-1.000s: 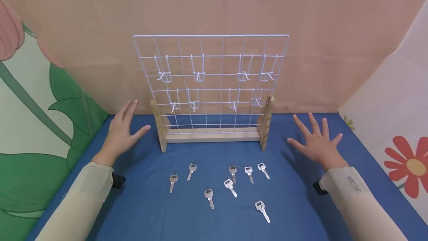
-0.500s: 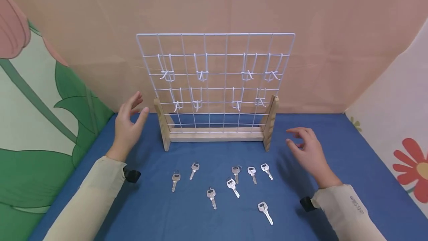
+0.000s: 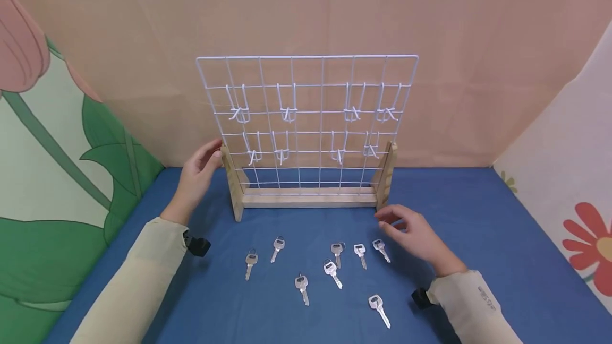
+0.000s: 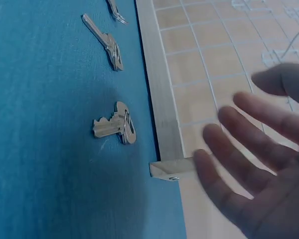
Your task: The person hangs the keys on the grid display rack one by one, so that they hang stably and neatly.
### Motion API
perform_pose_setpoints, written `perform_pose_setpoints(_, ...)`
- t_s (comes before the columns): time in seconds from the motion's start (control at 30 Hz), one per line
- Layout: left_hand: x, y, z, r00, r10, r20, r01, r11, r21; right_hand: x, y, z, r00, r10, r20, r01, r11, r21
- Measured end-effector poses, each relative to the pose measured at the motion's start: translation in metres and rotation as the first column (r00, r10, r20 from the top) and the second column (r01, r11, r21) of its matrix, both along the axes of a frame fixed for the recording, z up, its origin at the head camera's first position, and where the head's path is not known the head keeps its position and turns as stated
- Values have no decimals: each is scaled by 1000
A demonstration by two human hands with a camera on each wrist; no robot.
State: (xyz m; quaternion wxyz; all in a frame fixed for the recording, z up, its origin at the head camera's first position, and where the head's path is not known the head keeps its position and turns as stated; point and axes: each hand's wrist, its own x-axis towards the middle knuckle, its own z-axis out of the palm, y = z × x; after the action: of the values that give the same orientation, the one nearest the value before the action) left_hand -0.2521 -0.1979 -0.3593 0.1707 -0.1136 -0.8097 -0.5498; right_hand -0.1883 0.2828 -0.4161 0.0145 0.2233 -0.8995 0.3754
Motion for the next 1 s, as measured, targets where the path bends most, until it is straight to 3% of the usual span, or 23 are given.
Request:
perform_pose_setpoints(0.2,-10,3,-6,997,-43,66,39,998,58,-5,-4,-14,994,94,50,-95,995,12)
perform_pose_setpoints(0.37,-12,6,-6,995,-44,87,38,997,74,-7,-3,-21,992,100,73,-102,995,23)
perform_pose_setpoints(0.7,-9,6,-9,996,20,85,-27,996,86,-12,6,-22,990,97,101,-107,989,99)
perform_pose_setpoints(1.0,-14,7,-12,996,-11,86,0,992,126,-10,12,-23,973,131,188,-150,984,92)
